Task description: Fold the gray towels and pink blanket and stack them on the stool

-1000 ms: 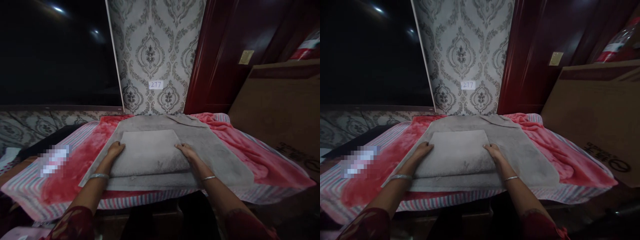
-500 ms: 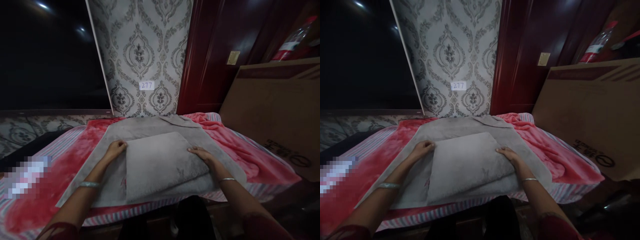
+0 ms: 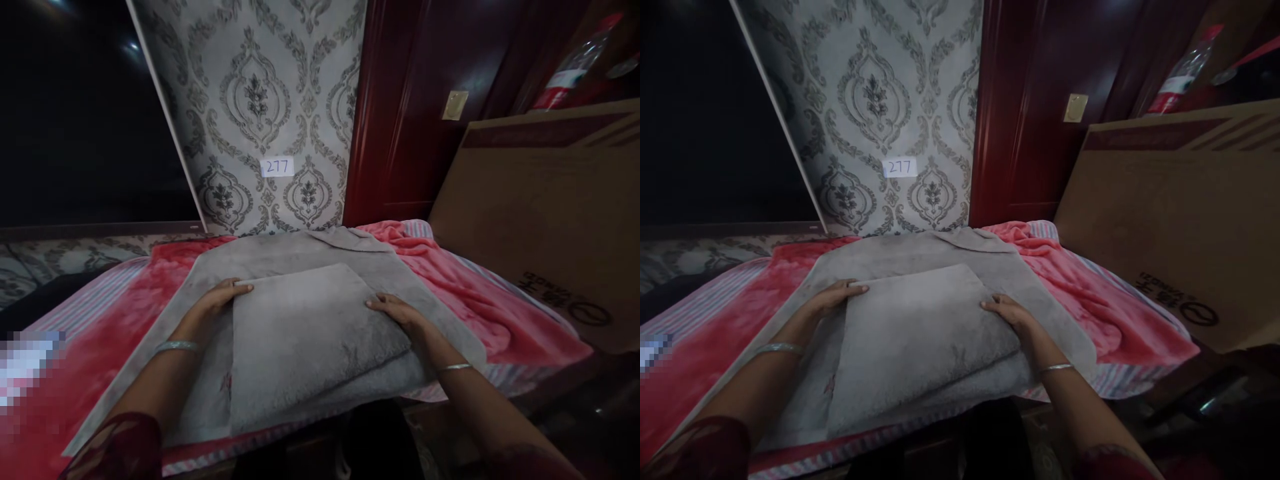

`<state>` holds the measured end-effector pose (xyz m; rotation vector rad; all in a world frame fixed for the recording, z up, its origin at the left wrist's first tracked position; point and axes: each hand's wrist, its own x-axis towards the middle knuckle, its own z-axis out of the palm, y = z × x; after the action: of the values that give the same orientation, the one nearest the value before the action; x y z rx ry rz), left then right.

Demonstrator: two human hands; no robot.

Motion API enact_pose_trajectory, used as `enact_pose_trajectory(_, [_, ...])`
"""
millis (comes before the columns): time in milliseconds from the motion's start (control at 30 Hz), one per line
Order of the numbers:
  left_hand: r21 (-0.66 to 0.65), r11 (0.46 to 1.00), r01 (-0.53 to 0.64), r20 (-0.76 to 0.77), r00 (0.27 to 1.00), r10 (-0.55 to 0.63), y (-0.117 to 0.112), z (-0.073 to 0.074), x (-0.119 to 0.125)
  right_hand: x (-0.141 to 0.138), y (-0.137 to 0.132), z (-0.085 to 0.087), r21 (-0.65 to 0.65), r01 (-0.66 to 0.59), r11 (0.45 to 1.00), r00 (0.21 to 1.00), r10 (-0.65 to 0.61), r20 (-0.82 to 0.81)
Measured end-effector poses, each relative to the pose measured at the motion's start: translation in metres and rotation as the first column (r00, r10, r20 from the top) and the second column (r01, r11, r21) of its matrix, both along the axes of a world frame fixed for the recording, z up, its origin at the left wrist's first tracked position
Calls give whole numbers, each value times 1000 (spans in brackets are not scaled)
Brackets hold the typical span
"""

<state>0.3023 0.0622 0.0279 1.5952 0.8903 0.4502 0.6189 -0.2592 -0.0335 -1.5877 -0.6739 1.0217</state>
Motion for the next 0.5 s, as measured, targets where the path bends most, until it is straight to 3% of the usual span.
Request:
enact_pose_trajectory(100, [-170, 985, -4, 99, 995, 21, -11, -2, -2, -3, 1, 11, 19, -10, 1000, 999, 9, 39])
enact_pose_trajectory(233, [-165, 975, -148, 201, 963, 180, -28, 4, -4, 0, 7, 37, 17, 9, 1000, 986, -12, 164])
enact_pose_trajectory(367, [-156, 978, -140, 358, 914, 188, -54, 33, -16, 22, 17, 86, 2, 64, 998, 933, -60, 354])
enact_pose_trajectory(500, [-215, 966, -145, 448, 864, 230, -88, 56, -46, 58, 38, 143, -31, -101, 994, 879, 104, 465])
